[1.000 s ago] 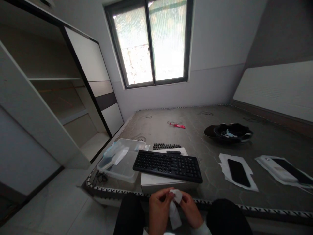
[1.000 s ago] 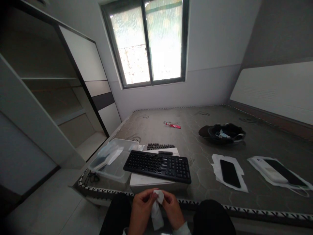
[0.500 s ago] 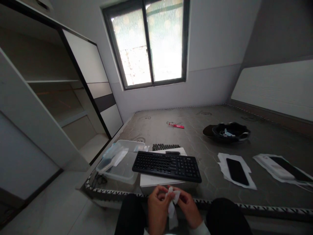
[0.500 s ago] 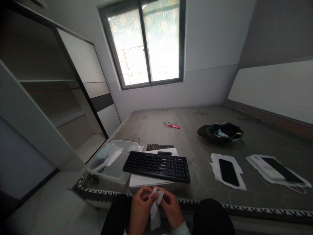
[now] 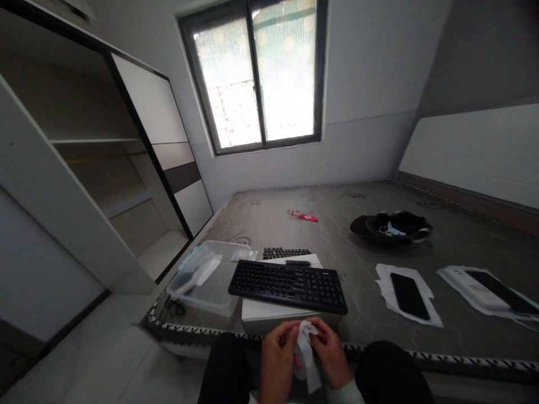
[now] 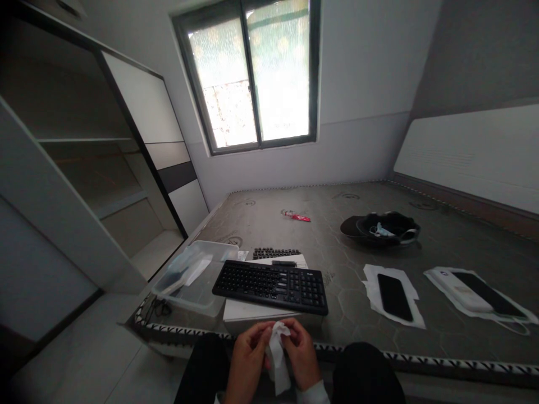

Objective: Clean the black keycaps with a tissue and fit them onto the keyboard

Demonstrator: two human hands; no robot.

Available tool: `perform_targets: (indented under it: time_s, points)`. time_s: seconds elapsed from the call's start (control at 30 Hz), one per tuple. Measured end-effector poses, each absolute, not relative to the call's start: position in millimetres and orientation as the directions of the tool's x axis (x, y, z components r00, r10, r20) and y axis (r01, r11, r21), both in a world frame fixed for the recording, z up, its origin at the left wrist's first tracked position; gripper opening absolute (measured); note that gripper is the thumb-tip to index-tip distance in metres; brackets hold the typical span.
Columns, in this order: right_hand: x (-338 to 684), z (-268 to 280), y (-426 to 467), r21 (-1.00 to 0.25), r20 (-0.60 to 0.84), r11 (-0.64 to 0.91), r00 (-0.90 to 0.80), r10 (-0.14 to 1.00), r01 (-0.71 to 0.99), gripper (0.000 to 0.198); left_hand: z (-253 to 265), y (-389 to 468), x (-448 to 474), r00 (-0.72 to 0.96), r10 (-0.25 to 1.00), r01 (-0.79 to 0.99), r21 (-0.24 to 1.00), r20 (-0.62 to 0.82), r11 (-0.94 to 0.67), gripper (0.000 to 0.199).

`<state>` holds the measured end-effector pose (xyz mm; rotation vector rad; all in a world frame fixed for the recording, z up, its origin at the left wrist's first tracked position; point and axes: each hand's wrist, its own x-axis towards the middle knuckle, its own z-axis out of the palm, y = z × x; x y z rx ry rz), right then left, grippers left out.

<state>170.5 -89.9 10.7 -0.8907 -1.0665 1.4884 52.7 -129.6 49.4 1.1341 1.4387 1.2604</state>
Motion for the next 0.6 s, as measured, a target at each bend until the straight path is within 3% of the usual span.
perform_targets:
  time_s: [0.13, 0.43, 0.6]
  points:
    - [170.3, 6.3, -89.6, -0.931, -0.054, -0.114, -0.178, 0.983, -0.347, 0.032, 49.7, -130.3, 55.0, -0.183, 0.98, 0.067, 0.993, -0.083, 0.097, 0.049]
    - [170.9, 3.2, -85.6, -0.938, -0.08, -0.117, -0.127, 0.989, -0.327, 0.033, 51.4, -130.7, 55.0, -0.215, 0.977, 0.199, 0.979, -0.01, 0.053, 0.036]
    - [168.4, 3.6, -87.5, -0.942, -0.042, -0.093, -0.161, 0.986, -0.322, 0.029, 54.7, -133.1, 55.0, -0.286, 0.958, 0.285, 0.955, 0.0, 0.085, 0.034]
